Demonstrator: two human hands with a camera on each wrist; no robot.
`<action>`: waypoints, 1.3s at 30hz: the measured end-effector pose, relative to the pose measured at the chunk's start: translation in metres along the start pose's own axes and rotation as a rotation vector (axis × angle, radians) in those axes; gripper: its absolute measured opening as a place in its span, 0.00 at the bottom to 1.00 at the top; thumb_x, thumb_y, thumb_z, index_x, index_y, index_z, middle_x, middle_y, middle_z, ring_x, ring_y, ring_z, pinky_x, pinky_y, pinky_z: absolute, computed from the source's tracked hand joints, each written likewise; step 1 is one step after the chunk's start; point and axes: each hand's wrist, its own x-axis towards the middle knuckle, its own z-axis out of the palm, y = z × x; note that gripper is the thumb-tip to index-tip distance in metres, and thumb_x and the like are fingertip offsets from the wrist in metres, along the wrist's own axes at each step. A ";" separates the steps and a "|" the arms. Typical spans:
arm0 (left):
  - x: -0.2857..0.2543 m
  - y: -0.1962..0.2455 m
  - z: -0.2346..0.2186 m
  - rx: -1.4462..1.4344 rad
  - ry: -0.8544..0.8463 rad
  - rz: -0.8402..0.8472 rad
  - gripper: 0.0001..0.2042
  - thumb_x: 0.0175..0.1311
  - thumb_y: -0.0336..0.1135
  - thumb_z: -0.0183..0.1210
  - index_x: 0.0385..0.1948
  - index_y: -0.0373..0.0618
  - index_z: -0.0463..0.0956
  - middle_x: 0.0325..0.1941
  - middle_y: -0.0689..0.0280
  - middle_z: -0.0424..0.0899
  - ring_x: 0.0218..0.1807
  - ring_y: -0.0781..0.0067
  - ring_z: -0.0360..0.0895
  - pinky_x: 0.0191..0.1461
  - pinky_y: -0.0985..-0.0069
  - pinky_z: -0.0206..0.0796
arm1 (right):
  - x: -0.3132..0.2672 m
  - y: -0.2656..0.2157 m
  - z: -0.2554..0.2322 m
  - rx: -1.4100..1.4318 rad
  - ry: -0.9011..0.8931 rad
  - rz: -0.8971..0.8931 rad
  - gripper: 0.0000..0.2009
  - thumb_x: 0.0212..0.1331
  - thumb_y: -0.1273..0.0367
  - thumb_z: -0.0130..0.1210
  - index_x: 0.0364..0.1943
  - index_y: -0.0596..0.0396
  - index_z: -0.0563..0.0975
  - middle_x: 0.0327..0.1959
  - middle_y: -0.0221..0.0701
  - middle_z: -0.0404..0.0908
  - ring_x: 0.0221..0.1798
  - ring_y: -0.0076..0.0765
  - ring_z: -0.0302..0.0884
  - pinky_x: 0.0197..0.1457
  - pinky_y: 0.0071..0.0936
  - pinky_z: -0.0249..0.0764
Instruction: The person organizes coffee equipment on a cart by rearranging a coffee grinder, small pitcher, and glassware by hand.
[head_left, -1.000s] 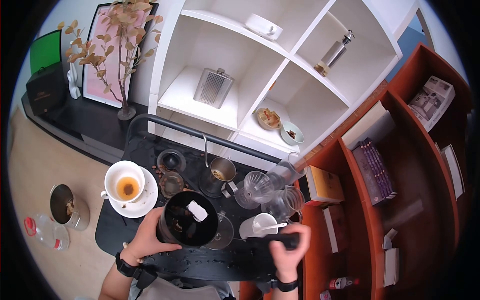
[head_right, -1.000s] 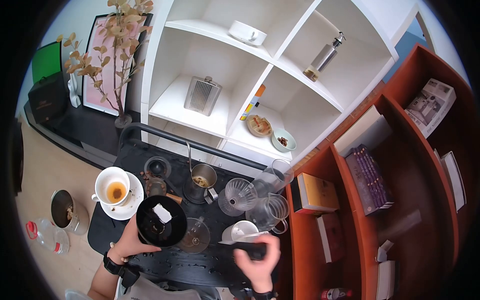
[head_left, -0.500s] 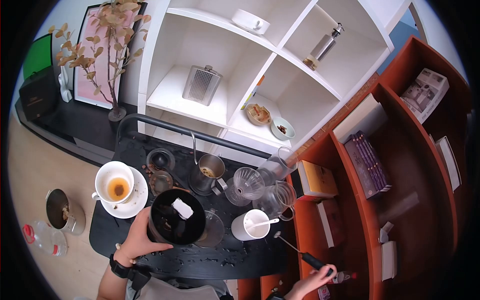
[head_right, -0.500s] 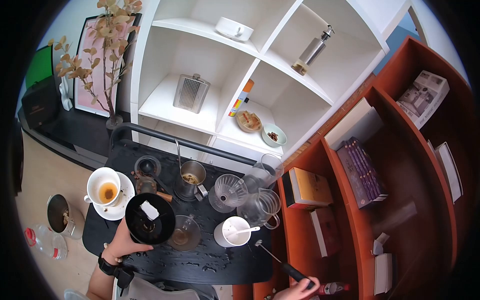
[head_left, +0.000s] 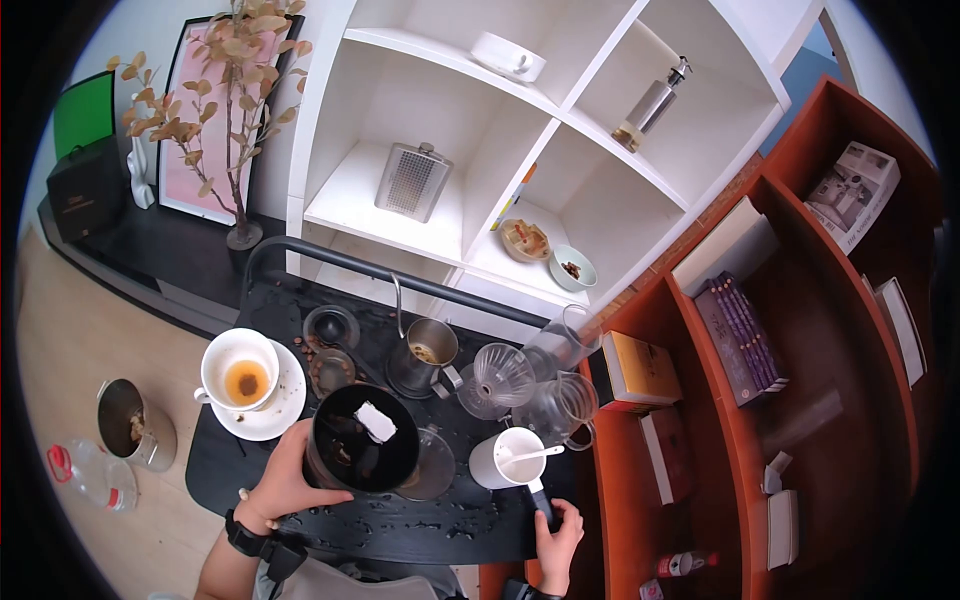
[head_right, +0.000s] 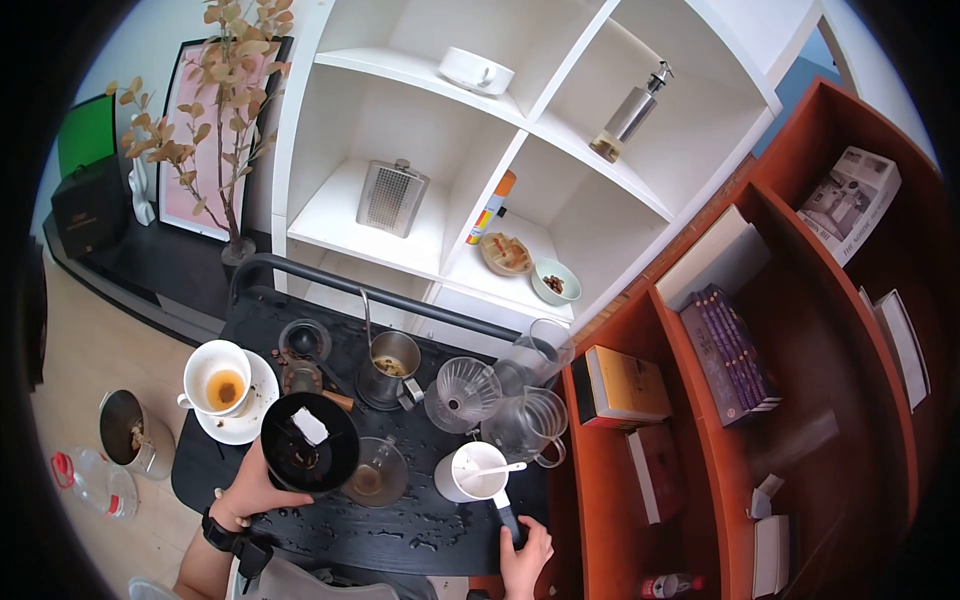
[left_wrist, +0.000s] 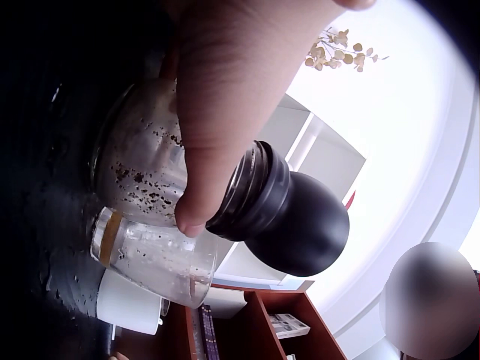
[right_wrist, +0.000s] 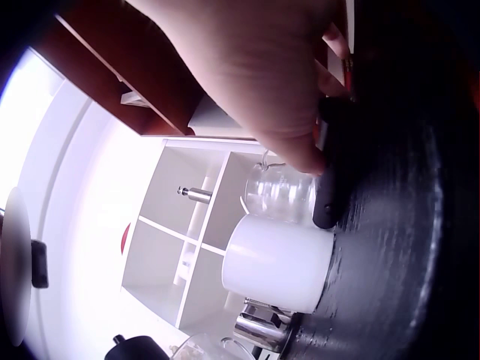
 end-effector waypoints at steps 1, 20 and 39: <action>0.000 0.001 0.000 -0.007 0.003 -0.005 0.45 0.29 0.43 0.76 0.56 0.42 0.60 0.54 0.57 0.67 0.58 0.57 0.65 0.61 0.67 0.56 | 0.001 -0.003 -0.001 -0.052 0.065 -0.075 0.17 0.45 0.71 0.61 0.42 0.55 0.72 0.41 0.37 0.73 0.44 0.42 0.69 0.53 0.35 0.61; 0.009 0.014 -0.005 -0.055 -0.041 0.042 0.51 0.29 0.45 0.76 0.61 0.41 0.54 0.60 0.54 0.63 0.62 0.56 0.62 0.65 0.68 0.53 | 0.014 -0.134 0.063 0.830 -0.664 -0.307 0.54 0.39 0.67 0.71 0.66 0.56 0.40 0.65 0.51 0.50 0.68 0.44 0.53 0.68 0.37 0.53; -0.044 -0.016 -0.038 -0.457 0.064 -0.155 0.51 0.24 0.37 0.79 0.59 0.42 0.59 0.57 0.61 0.69 0.58 0.69 0.67 0.62 0.71 0.59 | 0.011 -0.134 0.073 0.938 -0.550 -0.348 0.51 0.34 0.74 0.71 0.63 0.52 0.46 0.58 0.41 0.61 0.62 0.39 0.61 0.66 0.35 0.56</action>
